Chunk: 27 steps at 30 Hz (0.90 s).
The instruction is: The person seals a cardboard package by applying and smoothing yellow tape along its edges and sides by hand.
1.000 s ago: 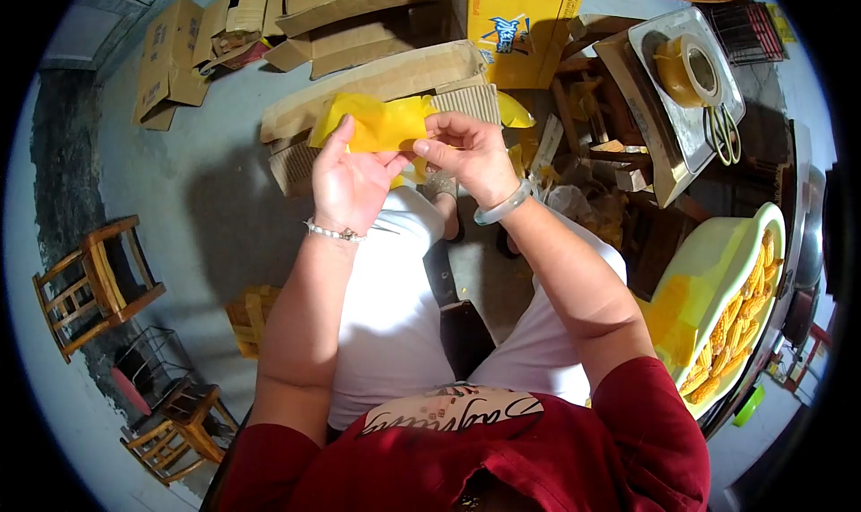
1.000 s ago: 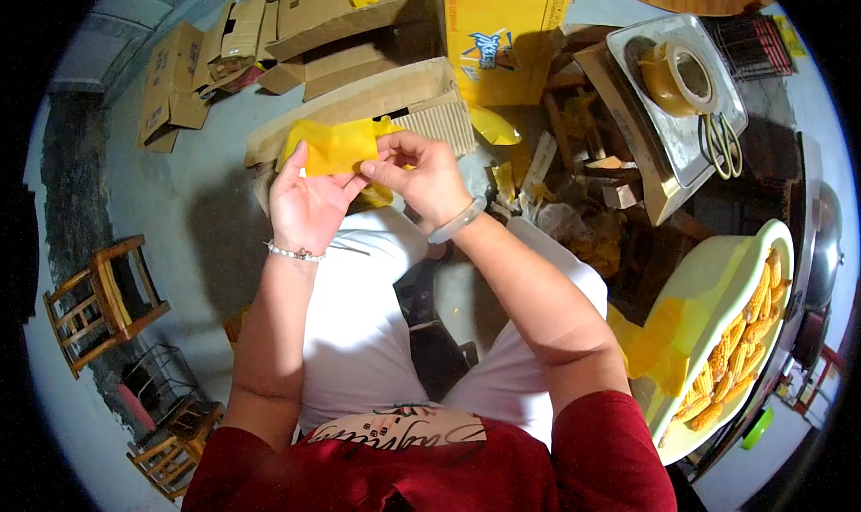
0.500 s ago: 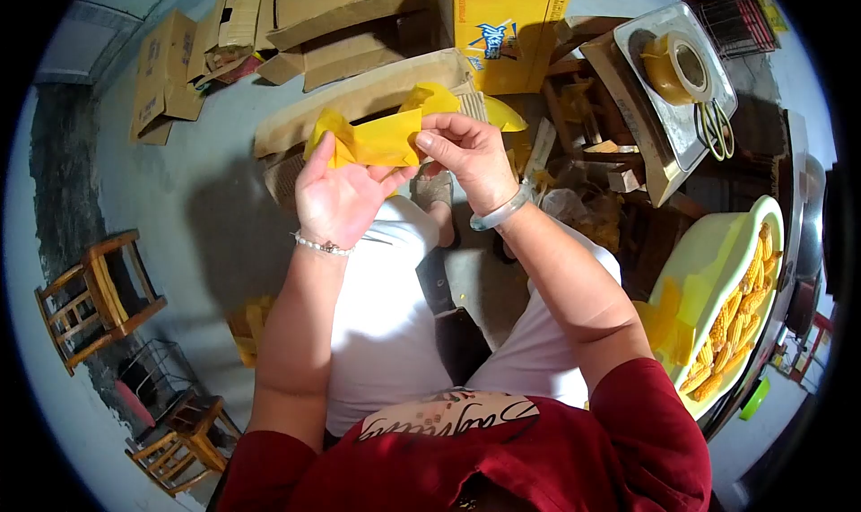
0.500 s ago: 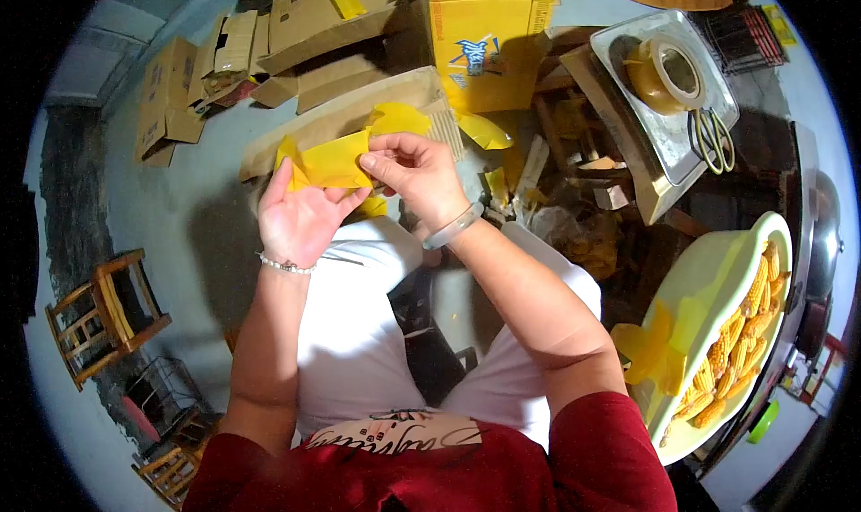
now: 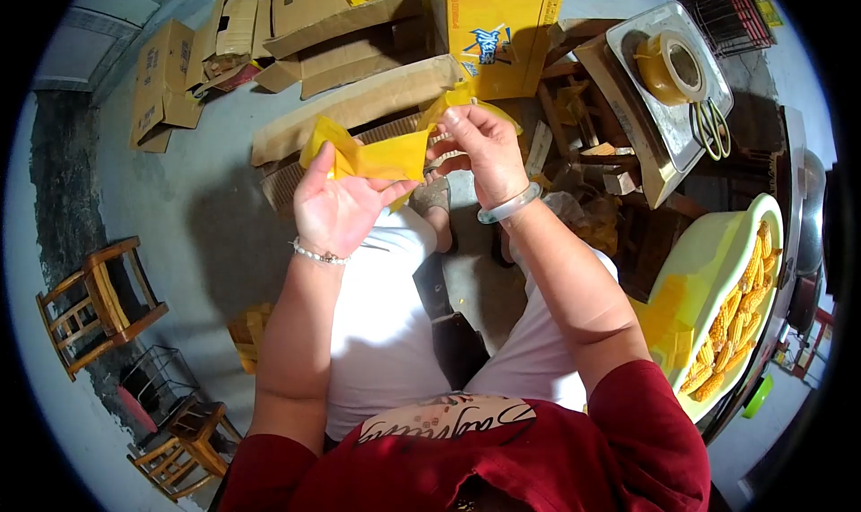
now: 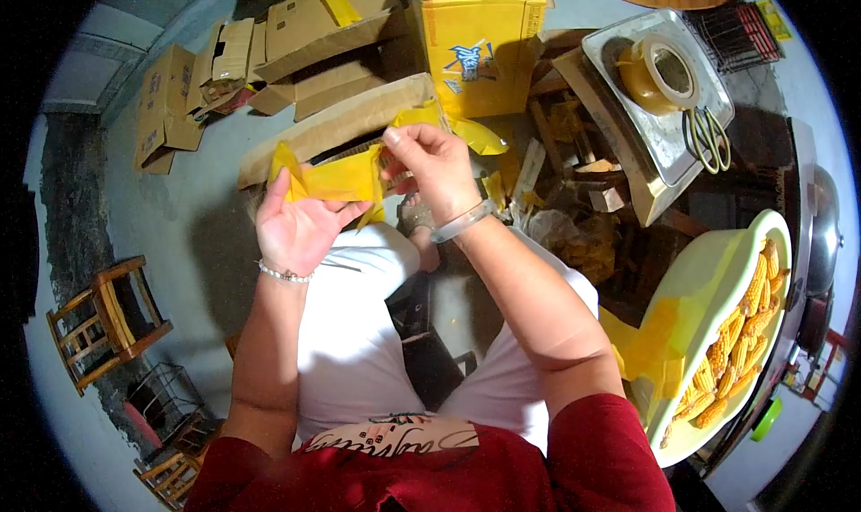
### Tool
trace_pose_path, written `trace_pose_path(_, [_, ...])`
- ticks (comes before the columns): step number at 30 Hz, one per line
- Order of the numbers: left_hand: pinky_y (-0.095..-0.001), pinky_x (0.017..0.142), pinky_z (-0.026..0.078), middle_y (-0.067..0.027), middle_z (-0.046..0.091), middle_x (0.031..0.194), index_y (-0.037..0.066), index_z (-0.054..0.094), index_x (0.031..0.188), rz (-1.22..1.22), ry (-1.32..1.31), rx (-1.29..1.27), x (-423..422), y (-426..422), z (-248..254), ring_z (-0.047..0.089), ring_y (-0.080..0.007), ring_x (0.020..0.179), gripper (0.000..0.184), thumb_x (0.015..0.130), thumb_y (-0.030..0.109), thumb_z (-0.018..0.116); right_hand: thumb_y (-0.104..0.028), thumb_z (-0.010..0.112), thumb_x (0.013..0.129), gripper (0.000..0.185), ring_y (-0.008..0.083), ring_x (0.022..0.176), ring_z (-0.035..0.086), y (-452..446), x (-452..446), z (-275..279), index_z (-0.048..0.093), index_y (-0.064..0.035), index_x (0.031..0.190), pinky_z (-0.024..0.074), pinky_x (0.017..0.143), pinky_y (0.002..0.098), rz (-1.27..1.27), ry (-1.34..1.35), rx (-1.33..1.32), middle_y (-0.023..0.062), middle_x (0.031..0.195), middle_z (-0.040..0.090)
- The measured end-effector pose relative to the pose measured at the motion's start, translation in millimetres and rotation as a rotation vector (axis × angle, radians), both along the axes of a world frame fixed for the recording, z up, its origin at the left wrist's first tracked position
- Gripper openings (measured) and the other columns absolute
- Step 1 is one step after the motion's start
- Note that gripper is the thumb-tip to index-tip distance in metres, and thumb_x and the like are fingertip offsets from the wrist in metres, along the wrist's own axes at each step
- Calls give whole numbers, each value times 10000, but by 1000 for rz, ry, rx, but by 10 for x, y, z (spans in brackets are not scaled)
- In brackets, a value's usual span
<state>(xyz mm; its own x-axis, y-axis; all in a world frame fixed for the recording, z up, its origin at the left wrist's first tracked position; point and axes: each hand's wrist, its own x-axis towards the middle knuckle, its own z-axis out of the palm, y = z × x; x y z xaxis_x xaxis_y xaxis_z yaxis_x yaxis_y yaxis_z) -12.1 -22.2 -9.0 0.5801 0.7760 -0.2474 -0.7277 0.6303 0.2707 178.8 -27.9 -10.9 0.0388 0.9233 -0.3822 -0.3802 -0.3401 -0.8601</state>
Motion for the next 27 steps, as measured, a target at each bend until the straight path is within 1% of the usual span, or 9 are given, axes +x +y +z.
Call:
trace_pose_path(1, [-577, 968, 273, -170, 504, 1212, 118, 568, 1049, -15, -20, 27, -9, 0, -16, 425, -371, 1166, 311, 882, 352, 448, -276, 563, 859, 252, 137, 620, 597, 5, 1, 17, 581, -25, 848, 490, 507, 248, -25, 39, -33, 58, 807, 602])
trace_pose_path(4, [-578, 966, 272, -173, 521, 1190, 119, 592, 987, -29, 25, 40, 1, -14, -5, 435, -378, 1153, 287, 881, 345, 452, -259, 562, 863, 233, 129, 577, 586, 45, 52, 30, 582, -30, 825, 477, 492, 240, -8, 60, -35, 51, 772, 605])
trace_pose_path(5, [-578, 966, 272, -175, 521, 1187, 118, 591, 990, -17, 28, 35, -6, -26, -16, 437, -378, 1151, 286, 881, 344, 453, -234, 546, 875, 217, 121, 542, 572, 41, 38, 57, 581, -36, 791, 461, 475, 230, -39, 65, -21, 48, 714, 603])
trace_pose_path(10, [-572, 966, 274, -174, 527, 1180, 118, 592, 1000, 47, 11, -3, -21, -10, -40, 441, -370, 1150, 290, 883, 340, 449, -181, 537, 878, 198, 115, 514, 561, 48, 103, 6, 577, -36, 749, 461, 476, 225, -27, 124, 64, 48, 642, 596])
trace_pose_path(13, [-578, 994, 215, -210, 478, 1215, 68, 520, 1090, 42, -92, -12, -55, -4, -77, 379, -411, 1183, 353, 871, 342, 475, -149, 551, 865, 180, 119, 505, 561, 61, 124, 23, 580, -26, 737, 468, 480, 230, -25, 108, 57, 57, 633, 597])
trace_pose_path(16, [-548, 1000, 232, -188, 470, 1235, 71, 482, 1160, 61, 25, -65, -9, -1, 16, 393, -379, 1185, 394, 875, 342, 470, -117, 559, 851, 164, 127, 501, 568, 66, 147, 31, 587, -11, 728, 478, 485, 238, -31, 35, 36, 72, 634, 603])
trace_pose_path(19, [-519, 976, 307, -153, 489, 1235, 84, 455, 1207, 100, 38, -56, -7, 5, -38, 454, -339, 1148, 402, 897, 337, 424, -98, 560, 843, 158, 136, 499, 577, 71, 206, 5, 594, 1, 724, 488, 484, 246, -45, -26, 39, 87, 634, 608])
trace_pose_path(22, [-507, 970, 324, -157, 487, 1235, 70, 450, 1209, 118, 16, 5, -28, 15, -113, 462, -327, 1144, 407, 906, 339, 408, -76, 561, 827, 144, 146, 492, 584, 60, 256, 5, 596, 10, 717, 492, 465, 247, -69, -53, 39, 103, 627, 609])
trace_pose_path(27, [-491, 952, 355, -157, 487, 1234, 61, 436, 1221, 152, 41, -47, 9, 15, -110, 472, -325, 1135, 411, 915, 333, 392, -46, 556, 812, 129, 149, 481, 583, 43, 317, -37, 589, 21, 708, 489, 446, 248, -96, -58, 28, 113, 618, 604])
